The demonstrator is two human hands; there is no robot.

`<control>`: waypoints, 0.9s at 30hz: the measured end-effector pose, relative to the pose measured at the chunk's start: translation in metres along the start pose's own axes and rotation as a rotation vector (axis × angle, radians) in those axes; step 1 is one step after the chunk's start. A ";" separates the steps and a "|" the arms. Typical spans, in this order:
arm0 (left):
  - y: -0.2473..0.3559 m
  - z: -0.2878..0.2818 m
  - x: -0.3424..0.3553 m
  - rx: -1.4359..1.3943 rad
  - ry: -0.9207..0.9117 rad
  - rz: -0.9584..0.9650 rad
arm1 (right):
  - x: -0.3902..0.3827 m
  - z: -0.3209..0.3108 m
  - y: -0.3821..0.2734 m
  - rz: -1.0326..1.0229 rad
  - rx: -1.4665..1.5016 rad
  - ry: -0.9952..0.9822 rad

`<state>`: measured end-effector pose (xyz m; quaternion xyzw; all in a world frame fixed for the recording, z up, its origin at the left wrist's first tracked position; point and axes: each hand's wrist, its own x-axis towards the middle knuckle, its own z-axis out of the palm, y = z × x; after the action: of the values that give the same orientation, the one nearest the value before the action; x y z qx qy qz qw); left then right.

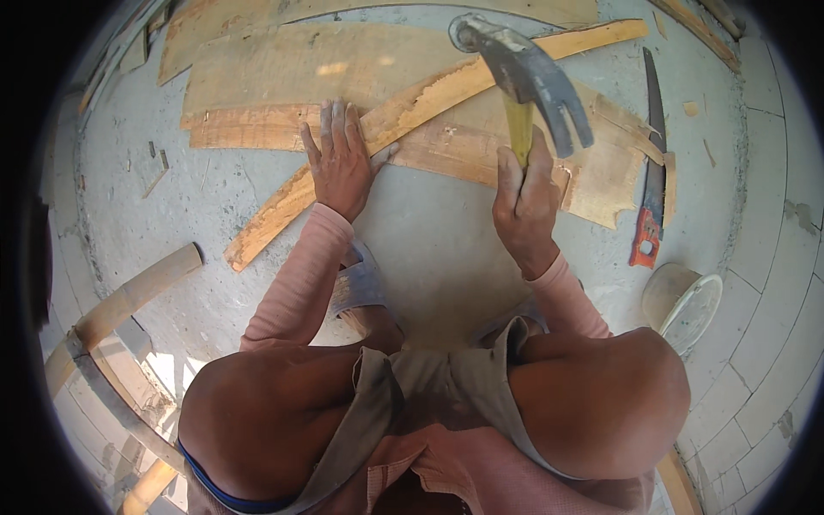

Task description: The person uses a saw to cut a piece of wood, then uses a hammer to drive nails into the wood and pry parts of the wood apart.

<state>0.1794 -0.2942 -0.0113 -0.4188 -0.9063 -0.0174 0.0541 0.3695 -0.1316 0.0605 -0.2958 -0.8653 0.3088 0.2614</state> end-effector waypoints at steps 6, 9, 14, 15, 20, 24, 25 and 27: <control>-0.009 0.004 -0.009 0.004 -0.021 -0.005 | 0.021 -0.003 -0.010 -0.080 -0.306 -0.383; -0.008 0.003 -0.008 -0.015 0.008 -0.022 | 0.012 0.005 0.000 -0.209 -0.092 -0.088; -0.002 0.001 -0.003 -0.037 0.006 0.008 | 0.003 0.002 0.000 -0.050 -0.249 -0.341; -0.002 0.001 -0.003 -0.037 0.009 0.010 | 0.005 0.000 -0.003 0.032 -0.271 -0.409; -0.023 -0.003 -0.010 -0.297 -0.016 0.048 | 0.007 -0.006 0.000 0.209 0.024 -0.363; -0.063 -0.039 -0.030 -0.412 -0.032 0.050 | -0.009 -0.029 0.011 0.502 0.237 -0.227; -0.077 -0.042 -0.040 -0.337 -0.080 0.053 | -0.013 -0.037 0.013 0.504 0.242 -0.238; -0.113 -0.053 -0.064 -0.240 -0.132 0.045 | -0.012 -0.048 0.002 0.656 0.327 -0.120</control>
<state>0.1386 -0.4201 0.0359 -0.4426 -0.8897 -0.0967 -0.0560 0.4088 -0.1200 0.0887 -0.4933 -0.6774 0.5272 0.1412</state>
